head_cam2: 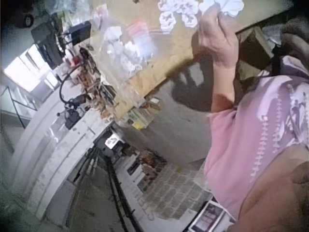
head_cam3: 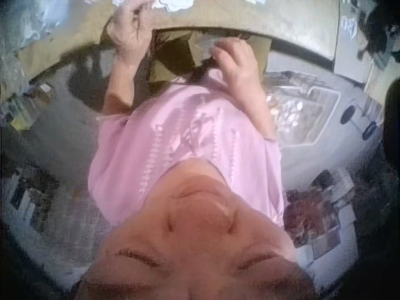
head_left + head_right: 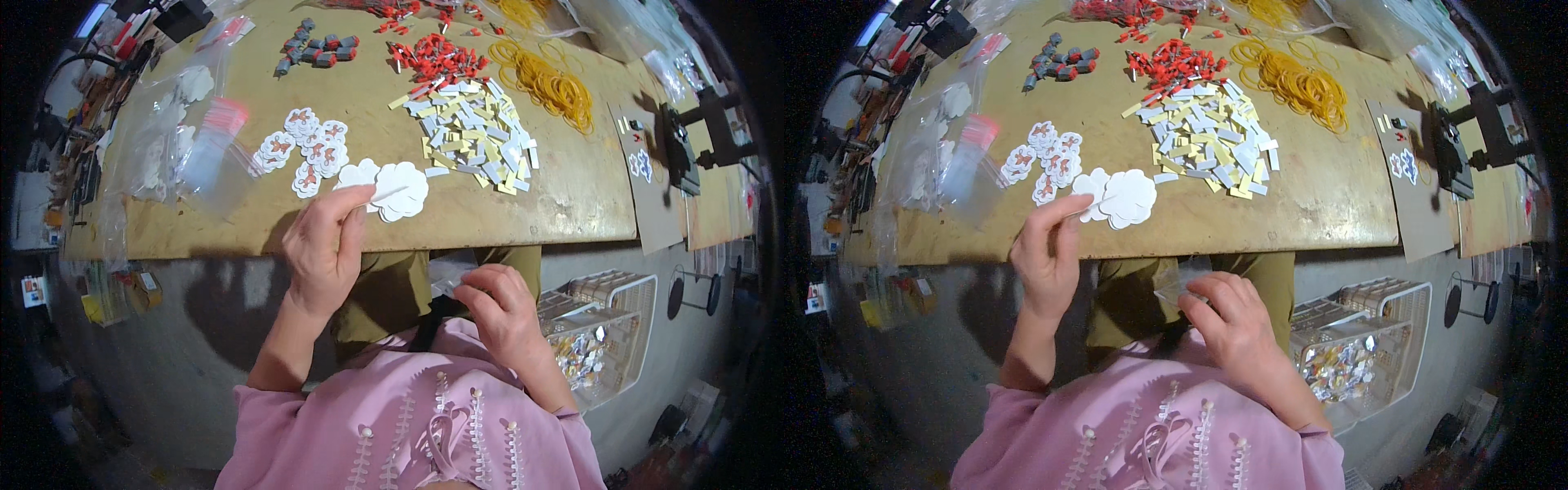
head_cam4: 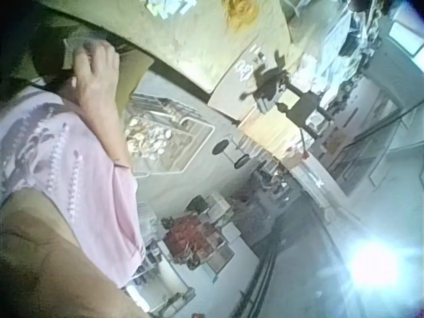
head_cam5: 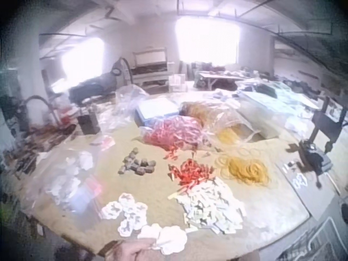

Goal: The person assembles small craft kits by picking white die-cut shapes, yellow rubber bands, and small rectangular paper pieces from a table, then placing them into clear plastic bags. The person repeats this process multiple times and deposits the filled bags into a white basket.

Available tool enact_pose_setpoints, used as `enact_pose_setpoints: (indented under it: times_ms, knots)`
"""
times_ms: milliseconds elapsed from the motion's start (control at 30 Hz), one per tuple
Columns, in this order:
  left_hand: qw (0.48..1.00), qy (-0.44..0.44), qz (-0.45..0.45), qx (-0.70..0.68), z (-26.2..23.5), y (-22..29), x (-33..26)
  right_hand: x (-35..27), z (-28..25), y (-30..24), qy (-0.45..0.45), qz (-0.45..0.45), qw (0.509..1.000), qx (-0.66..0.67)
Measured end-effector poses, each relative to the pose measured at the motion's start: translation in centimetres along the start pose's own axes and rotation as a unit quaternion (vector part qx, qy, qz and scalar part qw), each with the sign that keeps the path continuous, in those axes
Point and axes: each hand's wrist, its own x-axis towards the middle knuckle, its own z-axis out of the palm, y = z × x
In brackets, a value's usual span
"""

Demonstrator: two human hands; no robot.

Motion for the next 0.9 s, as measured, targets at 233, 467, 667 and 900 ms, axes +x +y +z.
enact_pose_setpoints:
  times_ms: [233,467,667,900]
  knots:
    - [0.947,-0.146,-0.151,-0.244,-0.4,5.9,-2.7,0.8,0.0,-0.5,-0.018,-0.020,0.999,0.024]
    - [0.959,-0.215,-0.093,-0.161,-1.0,5.5,-2.6,0.4,0.4,-1.0,-0.040,0.017,0.994,0.100]
    - [0.946,-0.216,-0.138,-0.201,-2.7,6.4,-1.1,1.1,0.1,-1.4,-0.063,0.003,0.994,0.088]
    - [0.954,-0.245,-0.099,-0.143,-2.2,6.1,-2.0,0.6,0.9,-1.0,-0.043,0.006,0.995,0.089]
